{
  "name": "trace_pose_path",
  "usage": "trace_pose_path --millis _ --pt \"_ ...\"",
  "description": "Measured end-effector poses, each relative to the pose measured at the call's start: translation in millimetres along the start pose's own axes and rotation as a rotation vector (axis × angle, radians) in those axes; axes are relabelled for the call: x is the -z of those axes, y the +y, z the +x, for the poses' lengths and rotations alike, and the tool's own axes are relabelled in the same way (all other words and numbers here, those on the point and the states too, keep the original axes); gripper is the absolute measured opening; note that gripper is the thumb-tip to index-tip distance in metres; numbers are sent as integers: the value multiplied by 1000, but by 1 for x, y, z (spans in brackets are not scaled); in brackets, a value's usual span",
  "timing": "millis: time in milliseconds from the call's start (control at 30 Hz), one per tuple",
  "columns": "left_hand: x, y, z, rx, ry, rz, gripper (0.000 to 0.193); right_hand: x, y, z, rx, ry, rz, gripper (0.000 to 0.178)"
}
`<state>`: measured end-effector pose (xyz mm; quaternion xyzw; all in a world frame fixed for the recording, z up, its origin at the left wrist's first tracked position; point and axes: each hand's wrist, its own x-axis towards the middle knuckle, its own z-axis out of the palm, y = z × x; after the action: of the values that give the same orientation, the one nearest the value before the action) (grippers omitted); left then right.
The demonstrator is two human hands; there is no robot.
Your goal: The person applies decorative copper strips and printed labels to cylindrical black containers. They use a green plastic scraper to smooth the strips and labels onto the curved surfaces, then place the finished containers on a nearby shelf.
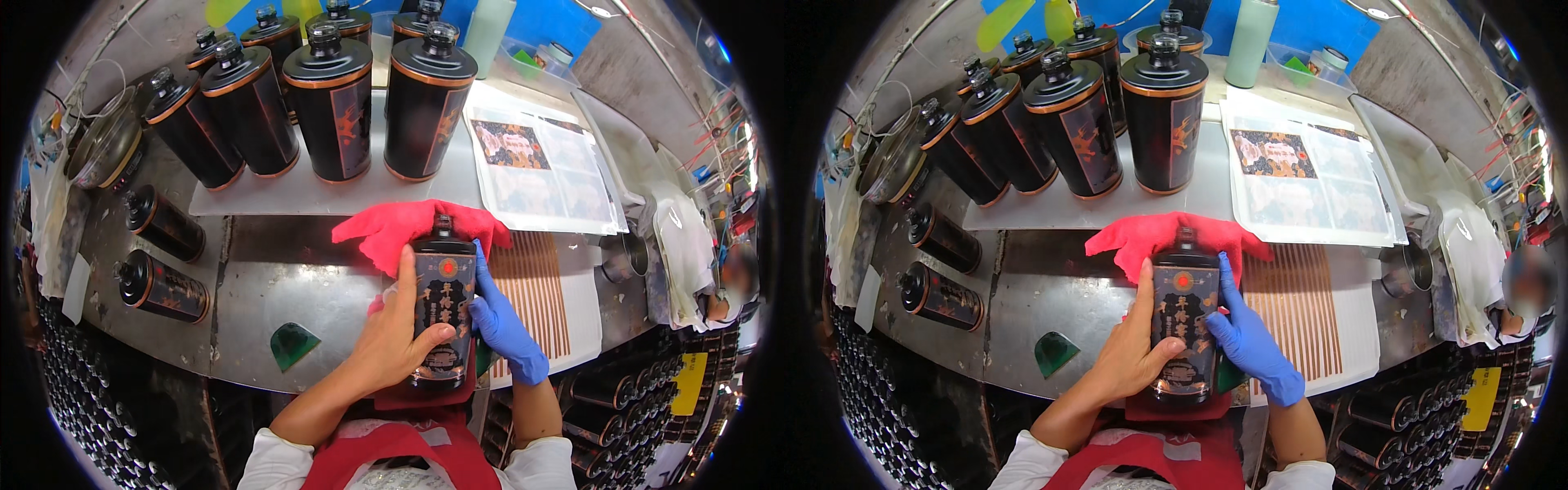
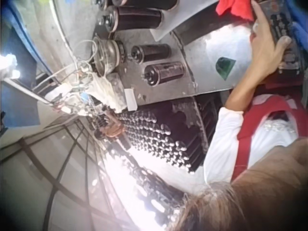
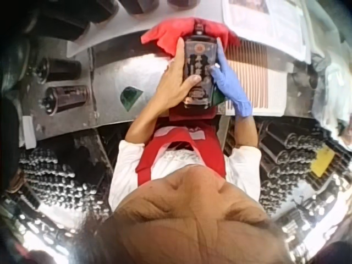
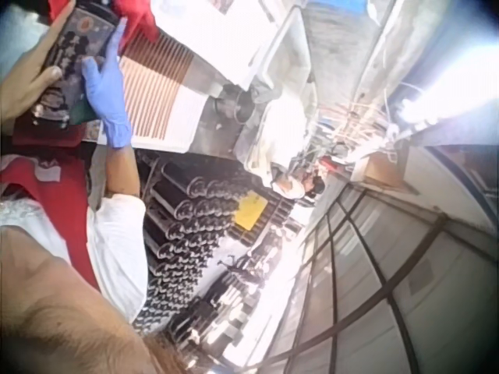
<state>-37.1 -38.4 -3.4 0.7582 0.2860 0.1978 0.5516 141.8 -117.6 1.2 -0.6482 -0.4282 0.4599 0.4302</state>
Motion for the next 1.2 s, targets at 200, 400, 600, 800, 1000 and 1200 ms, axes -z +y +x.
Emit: trace_pose_path --millis 200,400,600,800,1000,1200 --pt "4 1 -17 24 37 -87 83 48 33 9 -274 153 824 81" --pt "48 -28 -86 147 451 741 55 62 25 -43 -139 355 535 43" --pt "68 -78 -131 296 514 839 51 -11 -76 -21 453 -94 -672 28" --pt "69 -61 -122 215 469 321 37 14 -108 65 851 259 -927 18" --pt "72 -45 -128 245 459 -825 41 -44 -42 -63 892 -1 -1022 28" --pt "36 -17 -80 128 466 -925 32 -52 -32 -93 528 384 -391 24"
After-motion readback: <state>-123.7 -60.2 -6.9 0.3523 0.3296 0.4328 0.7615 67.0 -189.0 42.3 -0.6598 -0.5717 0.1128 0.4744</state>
